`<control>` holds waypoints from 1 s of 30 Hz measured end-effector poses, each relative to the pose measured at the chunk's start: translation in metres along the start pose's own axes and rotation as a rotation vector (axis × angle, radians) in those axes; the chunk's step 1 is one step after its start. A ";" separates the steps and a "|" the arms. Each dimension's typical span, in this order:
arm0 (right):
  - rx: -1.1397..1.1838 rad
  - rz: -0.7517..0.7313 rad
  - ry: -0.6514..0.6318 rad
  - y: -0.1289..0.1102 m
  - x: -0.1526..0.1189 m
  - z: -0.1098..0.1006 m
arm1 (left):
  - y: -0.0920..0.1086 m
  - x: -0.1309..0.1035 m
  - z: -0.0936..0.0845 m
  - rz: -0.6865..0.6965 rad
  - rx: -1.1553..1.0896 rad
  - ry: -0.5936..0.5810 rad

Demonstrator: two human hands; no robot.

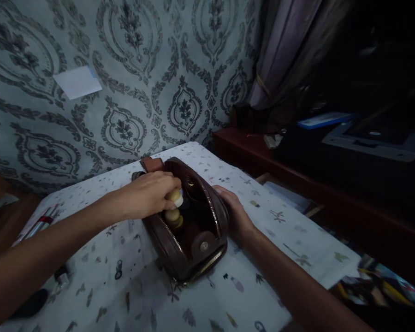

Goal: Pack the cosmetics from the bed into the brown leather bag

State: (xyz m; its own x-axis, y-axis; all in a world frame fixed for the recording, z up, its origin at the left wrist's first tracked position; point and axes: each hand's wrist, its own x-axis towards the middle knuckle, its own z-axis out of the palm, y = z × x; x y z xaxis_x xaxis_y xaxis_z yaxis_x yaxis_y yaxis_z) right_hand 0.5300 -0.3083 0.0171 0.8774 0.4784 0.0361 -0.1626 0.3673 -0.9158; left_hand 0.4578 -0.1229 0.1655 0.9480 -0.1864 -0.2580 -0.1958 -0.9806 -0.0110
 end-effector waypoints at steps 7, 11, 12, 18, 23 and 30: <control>-0.012 -0.008 -0.009 0.000 0.000 0.000 | 0.014 0.012 -0.003 -0.034 0.154 -0.037; -0.017 -0.012 -0.007 -0.001 0.000 0.000 | 0.015 0.023 0.005 0.004 0.222 -0.002; -0.016 -0.009 -0.007 -0.001 -0.001 0.000 | 0.014 0.026 0.007 0.004 0.234 0.004; 0.007 0.014 -0.010 -0.002 -0.002 0.002 | 0.016 0.036 0.014 -0.040 0.255 -0.003; 0.023 0.011 -0.007 0.000 -0.001 0.001 | 0.016 0.037 0.012 -0.066 0.234 -0.012; -0.005 -0.011 -0.010 -0.002 -0.001 0.002 | 0.011 0.037 0.014 -0.057 0.220 -0.005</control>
State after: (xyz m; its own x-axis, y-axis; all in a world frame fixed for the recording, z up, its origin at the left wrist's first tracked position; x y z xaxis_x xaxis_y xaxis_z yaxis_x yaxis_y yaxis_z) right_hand 0.5288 -0.3077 0.0193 0.8748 0.4820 0.0499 -0.1508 0.3687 -0.9172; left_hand 0.4875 -0.1399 0.1418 0.9579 -0.1302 -0.2560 -0.1925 -0.9526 -0.2357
